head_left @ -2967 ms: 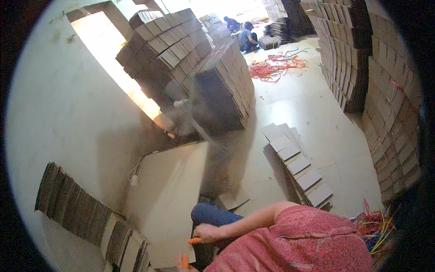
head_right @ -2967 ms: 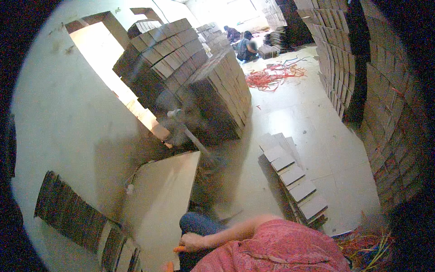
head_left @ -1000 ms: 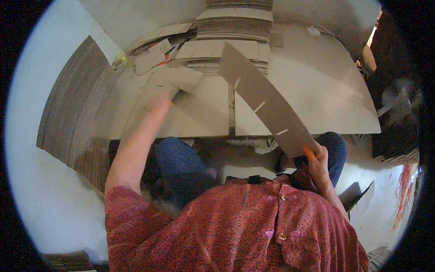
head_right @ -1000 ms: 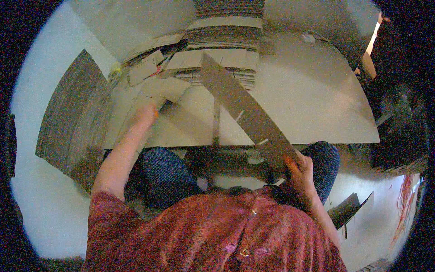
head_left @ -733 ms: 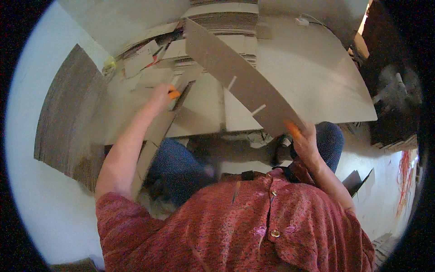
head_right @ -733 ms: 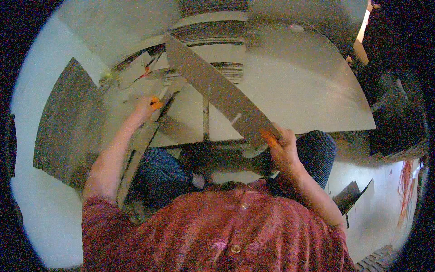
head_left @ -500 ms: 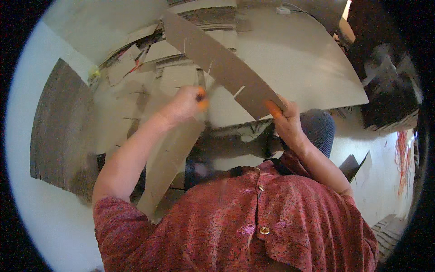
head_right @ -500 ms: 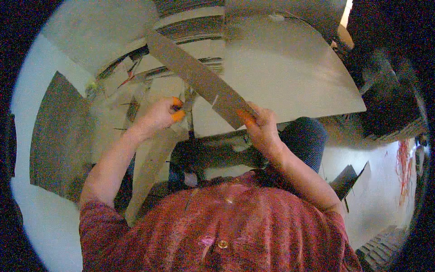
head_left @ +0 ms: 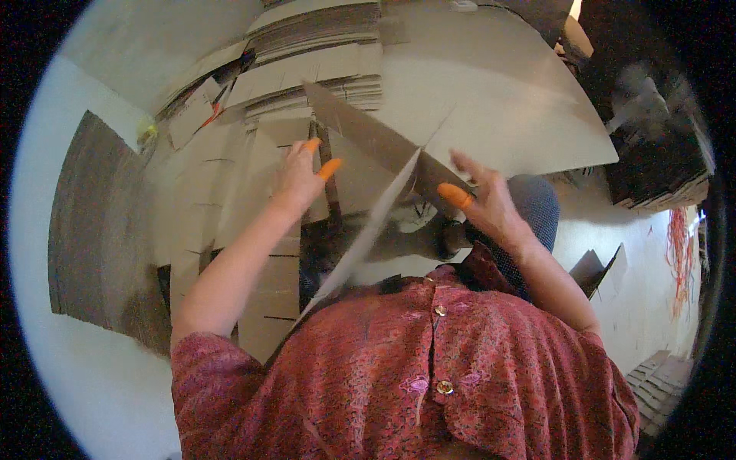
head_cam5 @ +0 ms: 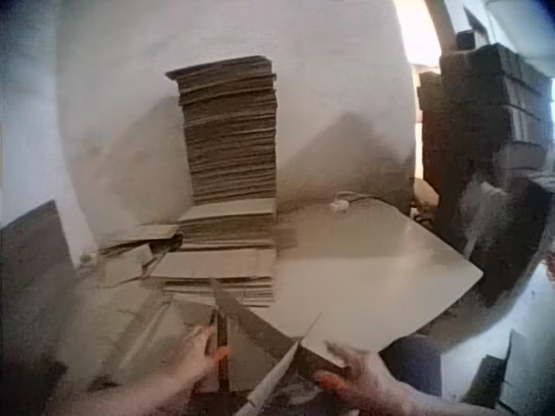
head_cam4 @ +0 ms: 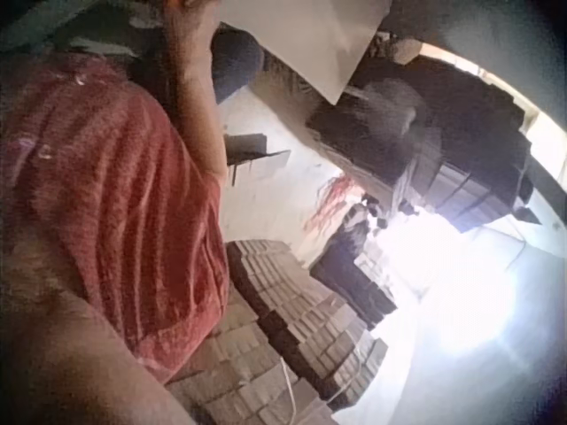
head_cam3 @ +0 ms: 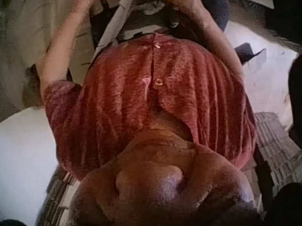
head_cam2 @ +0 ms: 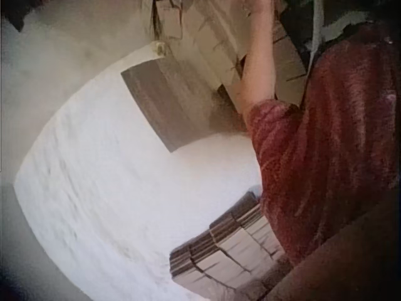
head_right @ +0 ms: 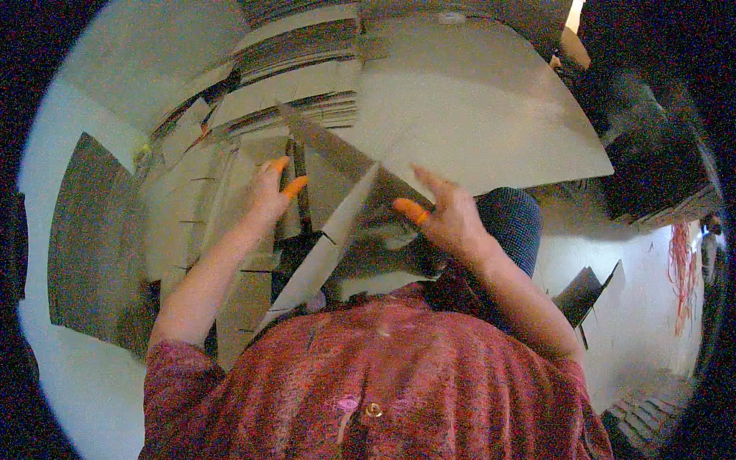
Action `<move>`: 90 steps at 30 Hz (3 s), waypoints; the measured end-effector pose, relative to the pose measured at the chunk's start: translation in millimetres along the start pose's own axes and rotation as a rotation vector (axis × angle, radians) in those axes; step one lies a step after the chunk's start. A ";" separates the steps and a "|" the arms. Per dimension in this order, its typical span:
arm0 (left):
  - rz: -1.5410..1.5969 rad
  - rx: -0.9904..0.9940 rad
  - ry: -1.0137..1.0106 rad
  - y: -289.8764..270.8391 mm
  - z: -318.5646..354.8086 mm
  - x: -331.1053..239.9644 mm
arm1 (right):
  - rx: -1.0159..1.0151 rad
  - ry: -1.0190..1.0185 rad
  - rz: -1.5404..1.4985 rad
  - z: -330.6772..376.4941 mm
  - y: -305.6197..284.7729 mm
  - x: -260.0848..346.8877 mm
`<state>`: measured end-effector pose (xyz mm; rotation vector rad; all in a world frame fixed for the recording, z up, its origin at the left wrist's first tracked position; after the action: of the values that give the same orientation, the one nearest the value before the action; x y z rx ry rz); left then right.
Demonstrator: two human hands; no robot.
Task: The person sits on the floor and folds pre-cut cardboard sheets into compartmentalized trays using both hands. They repeatedly pick up flat cardboard pieces, fold along scored lines, and place the finished trays into a growing stack beside them.
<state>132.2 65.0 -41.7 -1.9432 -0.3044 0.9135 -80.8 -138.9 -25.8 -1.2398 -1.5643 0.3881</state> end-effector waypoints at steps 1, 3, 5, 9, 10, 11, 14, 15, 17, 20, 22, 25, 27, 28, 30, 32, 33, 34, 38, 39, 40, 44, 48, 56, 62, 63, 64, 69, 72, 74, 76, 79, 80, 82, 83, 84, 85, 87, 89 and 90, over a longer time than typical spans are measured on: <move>-0.109 0.016 -0.058 0.2 -0.2 8.1 | -0.025 -0.072 0.034 -8.1 -11.9 13.5; -0.332 0.047 -0.178 -8.1 4.0 20.6 | -0.074 -0.222 0.093 -33.8 -30.5 47.4; -0.443 0.125 -0.162 2.6 5.6 62.5 | -0.098 -0.352 0.228 -52.4 -15.6 69.6; -0.461 0.462 -0.313 0.2 12.3 97.6 | 0.371 0.000 0.386 -85.7 35.3 50.0; -0.447 0.505 -0.299 -5.8 13.9 95.9 | 0.360 -0.032 0.325 -88.3 37.8 48.4; -0.356 0.469 -0.333 -19.7 15.5 94.4 | 0.348 -0.067 0.261 -89.1 40.9 42.7; -0.180 0.341 -0.328 -44.6 17.8 95.1 | 0.248 -0.115 0.178 -81.8 36.3 28.7; -0.190 0.289 -0.272 -48.5 16.1 100.1 | 0.208 -0.124 0.166 -79.0 32.5 28.5; -0.189 0.249 -0.186 -51.8 6.4 100.6 | 0.113 -0.135 0.068 -65.0 14.2 34.5; -0.055 0.273 -0.139 -57.9 -16.9 70.2 | -0.097 -0.298 0.013 -53.4 -17.6 53.1; 0.173 0.270 -0.186 -47.6 -19.9 30.1 | -0.163 -0.374 0.018 -46.6 -28.1 63.3; 0.324 0.289 -0.194 -16.4 -11.2 -18.8 | -0.095 -0.333 0.071 -46.5 -22.4 70.0; 0.398 0.372 -0.158 -4.0 -2.5 -58.5 | -0.011 -0.263 0.135 -46.8 -13.2 61.1; 0.433 0.412 -0.144 -0.6 1.1 -72.2 | 0.082 -0.215 0.191 -47.6 -4.6 53.5; 0.651 0.435 -0.119 -1.5 6.7 -88.3 | 0.274 -0.133 0.289 -47.2 13.4 42.5; 0.701 0.484 -0.056 -4.0 7.7 -91.8 | 0.270 -0.179 0.151 -48.3 5.1 51.2; 0.743 0.414 -0.087 -8.4 4.8 -76.3 | 0.269 -0.212 0.072 -50.1 4.1 57.0; 0.784 0.344 -0.116 -7.7 2.2 -54.9 | 0.308 -0.186 0.134 -51.8 9.0 52.0; -0.174 0.118 -0.243 -40.4 -13.8 103.8 | 0.415 -0.134 0.283 -61.9 30.5 48.3; -0.338 0.002 -0.271 -56.8 -6.7 146.9 | 0.437 -0.133 0.302 -63.3 33.9 49.9; -0.504 -0.117 -0.301 -72.8 6.2 185.3 | 0.441 -0.163 0.330 -64.3 37.9 52.0; -0.541 -0.145 -0.571 -105.0 49.6 297.2 | 0.468 -0.192 0.386 -67.0 53.1 53.9; -0.354 0.100 -0.814 -103.4 55.9 322.0 | 0.461 -0.185 0.398 -64.5 54.0 52.5; -0.300 0.048 -0.490 -118.6 23.2 209.3 | 0.301 -0.292 0.252 -43.8 29.5 49.9; 0.094 0.196 -0.199 -69.2 -1.4 90.0 | 0.095 -0.390 0.116 -34.9 -0.8 72.5; 0.136 0.245 -0.164 -61.4 -2.1 61.2 | 0.078 -0.397 0.112 -36.0 -4.2 74.1; 0.222 0.274 -0.210 -52.5 -2.4 34.9 | 0.112 -0.360 0.104 -35.3 -2.0 68.0; 0.544 0.319 -0.323 -40.2 12.4 -41.8 | 0.282 -0.254 0.159 -22.9 6.9 45.9; 0.596 0.201 -0.078 -35.2 0.6 -62.9 | 0.269 -0.204 0.148 -22.9 -1.2 33.0; 0.669 0.219 -0.124 -26.3 -18.5 -61.4 | 0.230 -0.161 0.191 -38.6 -13.5 20.1; 0.564 0.196 -0.077 -22.3 -46.8 -48.3 | 0.210 -0.092 0.290 -59.0 -28.1 6.8; 0.176 0.089 0.080 -2.2 -90.0 -5.7 | 0.178 0.062 0.131 -83.0 -43.4 -29.2; 0.069 0.055 0.099 4.9 -104.1 -1.9 | 0.147 0.037 0.202 -89.4 -45.8 -45.2; -0.084 0.075 0.069 23.4 -136.8 19.3 | 0.097 -0.015 0.344 -107.8 -36.8 -74.5; -0.126 0.066 0.073 31.1 -147.9 22.9 | 0.099 -0.001 0.399 -114.0 -37.3 -79.1; -0.167 0.056 0.078 39.1 -158.1 26.1 | 0.100 0.013 0.454 -119.6 -38.3 -81.9; -0.209 0.046 0.082 46.8 -165.9 29.7 | 0.102 0.027 0.509 -125.5 -39.1 -86.1; -0.350 -0.031 0.100 57.1 -180.7 24.2 | 0.040 -0.028 0.483 -137.7 -41.2 -101.6; -0.380 -0.031 0.065 65.2 -194.9 38.6 | 0.019 -0.035 0.472 -147.3 -43.6 -110.3; -0.342 0.015 0.002 68.6 -203.8 72.9 | 0.045 -0.022 0.464 -154.8 -39.2 -107.7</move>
<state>316.1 -63.9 -75.1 -1.8054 -0.6058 0.6860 22.1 -298.1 8.8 -1.5655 -1.2676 0.7294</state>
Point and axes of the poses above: each hand's wrist, its own z-axis away from the middle knuckle, its own y-axis out of the palm, x = y × z, the point moved 9 cm from there along -z, towards the middle knuckle, and after that the axes turned 13 degrees about z, right-handed, at the moved point
